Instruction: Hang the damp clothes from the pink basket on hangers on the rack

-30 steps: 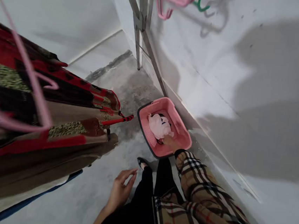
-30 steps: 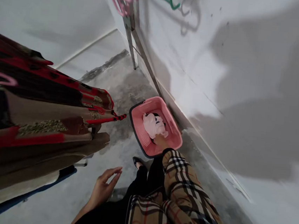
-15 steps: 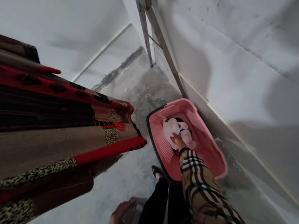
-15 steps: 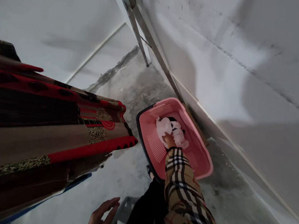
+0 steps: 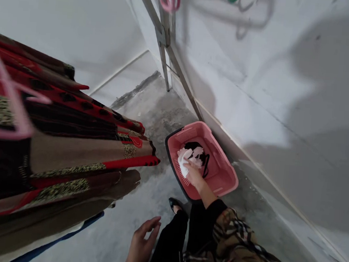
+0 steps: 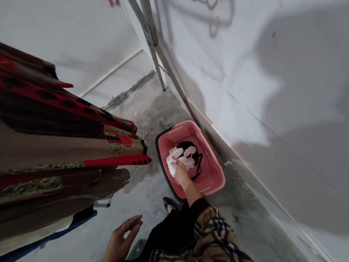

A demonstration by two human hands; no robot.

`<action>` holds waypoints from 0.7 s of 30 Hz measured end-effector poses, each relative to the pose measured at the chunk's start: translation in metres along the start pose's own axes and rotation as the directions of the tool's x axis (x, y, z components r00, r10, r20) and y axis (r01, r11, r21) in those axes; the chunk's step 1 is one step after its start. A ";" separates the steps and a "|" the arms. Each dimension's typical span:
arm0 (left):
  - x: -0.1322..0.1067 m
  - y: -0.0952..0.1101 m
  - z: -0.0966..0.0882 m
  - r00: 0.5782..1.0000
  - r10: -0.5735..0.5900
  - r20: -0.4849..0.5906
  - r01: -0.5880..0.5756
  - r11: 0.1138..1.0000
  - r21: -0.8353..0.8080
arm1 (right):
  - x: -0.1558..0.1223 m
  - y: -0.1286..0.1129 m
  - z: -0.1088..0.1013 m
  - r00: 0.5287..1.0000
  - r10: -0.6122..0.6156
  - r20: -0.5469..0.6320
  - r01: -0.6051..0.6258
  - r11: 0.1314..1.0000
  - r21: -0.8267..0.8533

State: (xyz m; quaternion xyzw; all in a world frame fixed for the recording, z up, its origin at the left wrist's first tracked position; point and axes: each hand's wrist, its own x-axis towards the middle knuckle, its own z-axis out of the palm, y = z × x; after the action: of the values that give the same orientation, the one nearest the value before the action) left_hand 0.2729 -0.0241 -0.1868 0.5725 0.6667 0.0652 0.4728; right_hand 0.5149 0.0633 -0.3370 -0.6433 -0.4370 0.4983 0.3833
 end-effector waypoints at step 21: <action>-0.061 0.091 -0.071 0.995 -0.064 -0.073 -0.049 0.319 -0.947 | -0.147 -0.232 0.021 0.587 -0.359 0.726 0.391 0.911 0.134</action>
State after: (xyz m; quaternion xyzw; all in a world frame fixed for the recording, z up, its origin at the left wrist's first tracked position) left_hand 0.2804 -0.0119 -0.0572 0.1818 0.5280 0.4672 0.6855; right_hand 0.4348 0.0007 -0.0810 -0.2879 -0.6889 0.6134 0.2574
